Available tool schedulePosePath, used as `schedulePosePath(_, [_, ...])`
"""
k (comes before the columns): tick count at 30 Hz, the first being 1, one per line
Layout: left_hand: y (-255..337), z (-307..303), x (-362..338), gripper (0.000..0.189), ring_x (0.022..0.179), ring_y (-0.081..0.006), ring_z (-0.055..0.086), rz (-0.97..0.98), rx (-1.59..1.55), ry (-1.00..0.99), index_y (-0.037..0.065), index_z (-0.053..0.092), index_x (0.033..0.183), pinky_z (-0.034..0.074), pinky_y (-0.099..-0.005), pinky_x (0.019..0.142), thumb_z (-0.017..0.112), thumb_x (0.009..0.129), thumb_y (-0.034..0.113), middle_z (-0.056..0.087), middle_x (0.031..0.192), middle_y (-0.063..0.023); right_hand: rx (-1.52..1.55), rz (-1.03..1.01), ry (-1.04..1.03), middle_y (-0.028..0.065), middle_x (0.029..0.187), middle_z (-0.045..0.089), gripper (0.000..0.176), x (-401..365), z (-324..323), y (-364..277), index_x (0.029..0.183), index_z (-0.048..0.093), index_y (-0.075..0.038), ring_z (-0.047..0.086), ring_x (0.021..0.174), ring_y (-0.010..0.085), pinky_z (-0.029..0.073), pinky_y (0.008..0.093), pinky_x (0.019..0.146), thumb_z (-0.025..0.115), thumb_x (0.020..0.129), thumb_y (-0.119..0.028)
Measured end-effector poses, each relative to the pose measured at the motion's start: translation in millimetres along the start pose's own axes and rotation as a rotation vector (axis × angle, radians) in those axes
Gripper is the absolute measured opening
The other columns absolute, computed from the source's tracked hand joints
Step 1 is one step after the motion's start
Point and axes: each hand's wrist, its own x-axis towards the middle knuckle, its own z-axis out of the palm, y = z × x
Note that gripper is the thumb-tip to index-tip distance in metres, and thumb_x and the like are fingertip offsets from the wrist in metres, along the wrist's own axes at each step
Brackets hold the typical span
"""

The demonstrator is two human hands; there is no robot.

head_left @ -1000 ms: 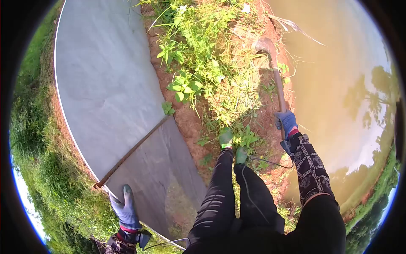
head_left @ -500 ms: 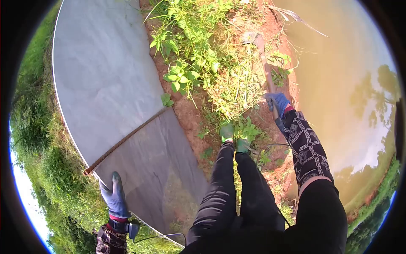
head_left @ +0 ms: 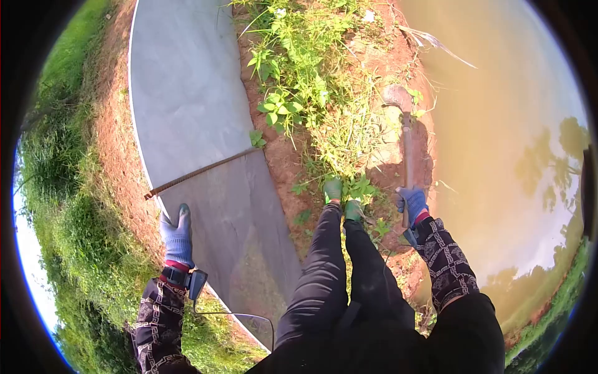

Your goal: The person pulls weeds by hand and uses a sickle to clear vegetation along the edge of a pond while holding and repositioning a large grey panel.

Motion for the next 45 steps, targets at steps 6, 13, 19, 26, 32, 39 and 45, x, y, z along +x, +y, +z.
schedulePosePath(6, [5.1,-0.3,-1.8,0.036,0.093,-0.0130,0.060,0.006,0.014,0.013,0.000,0.056,0.122,0.050,-0.0288,0.083,0.069,0.092,0.014,0.066,0.107,-0.0080,0.028,-0.035,-0.165,0.0029,0.061,0.055,0.020,-15.8,52.2,5.4,0.090,0.054,-0.006,0.053,0.046,0.0150,0.043,0.0317,0.042,0.071,0.085,-0.016])
schedulePosePath(13, [0.6,0.1,-1.0,0.037,0.090,-0.0110,0.058,-0.030,0.019,0.006,-0.001,0.055,0.124,0.048,-0.0259,0.081,0.068,0.092,0.011,0.065,0.107,-0.0051,-0.077,0.009,-0.249,0.0014,0.060,0.053,0.018,20.0,92.2,2.6,0.089,0.054,-0.008,0.049,0.043,0.0140,0.041,0.0307,0.040,0.071,0.084,-0.014])
schedulePosePath(19, [6.3,3.5,-2.2,0.034,0.093,-0.0112,0.059,-0.058,-0.042,0.026,-0.001,0.056,0.122,0.049,-0.0260,0.083,0.069,0.092,0.009,0.065,0.109,-0.0063,0.295,-0.200,-0.252,-0.0037,0.056,0.046,0.014,85.6,130.4,-72.7,0.088,0.053,-0.008,0.043,0.041,0.0099,0.034,0.0266,0.039,0.065,0.088,-0.015])
schedulePosePath(26, [2.5,1.2,-3.4,0.032,0.098,-0.0132,0.059,-0.076,-0.024,0.017,-0.003,0.055,0.120,0.049,-0.0278,0.087,0.067,0.093,0.010,0.063,0.112,-0.0083,0.276,-0.226,-0.308,-0.0025,0.050,0.043,0.027,144.9,171.0,-75.4,0.065,0.047,-0.012,0.041,0.039,0.0114,0.031,0.0285,0.038,0.061,0.088,-0.016])
schedulePosePath(32, [0.8,-1.2,-2.0,0.033,0.099,-0.0131,0.057,-0.105,-0.091,-0.004,-0.002,0.053,0.124,0.048,-0.0283,0.090,0.064,0.093,0.006,0.061,0.113,-0.0077,-0.361,0.331,-0.098,0.0039,0.054,0.051,0.013,67.5,36.8,98.5,0.082,0.058,-0.006,0.049,0.039,0.0171,0.035,0.0322,0.034,0.067,0.081,-0.015])
schedulePosePath(39, [1.4,-1.2,-0.8,0.033,0.096,-0.0128,0.059,-0.110,-0.086,0.005,-0.001,0.054,0.123,0.050,-0.0273,0.086,0.065,0.093,0.006,0.062,0.112,-0.0074,-0.180,0.035,-0.133,0.0021,0.058,0.053,0.017,51.2,73.1,8.5,0.089,0.057,-0.006,0.050,0.043,0.0134,0.039,0.0292,0.037,0.069,0.084,-0.018])
schedulePosePath(45, [-5.4,-3.3,-3.0,0.034,0.098,-0.0127,0.058,-0.112,-0.057,0.007,-0.002,0.053,0.123,0.049,-0.0269,0.087,0.066,0.092,0.005,0.061,0.114,-0.0075,0.222,-0.137,-0.138,-0.0029,0.053,0.046,0.011,126.8,173.5,-69.9,0.082,0.060,-0.006,0.043,0.041,0.0096,0.033,0.0275,0.039,0.066,0.086,-0.014])
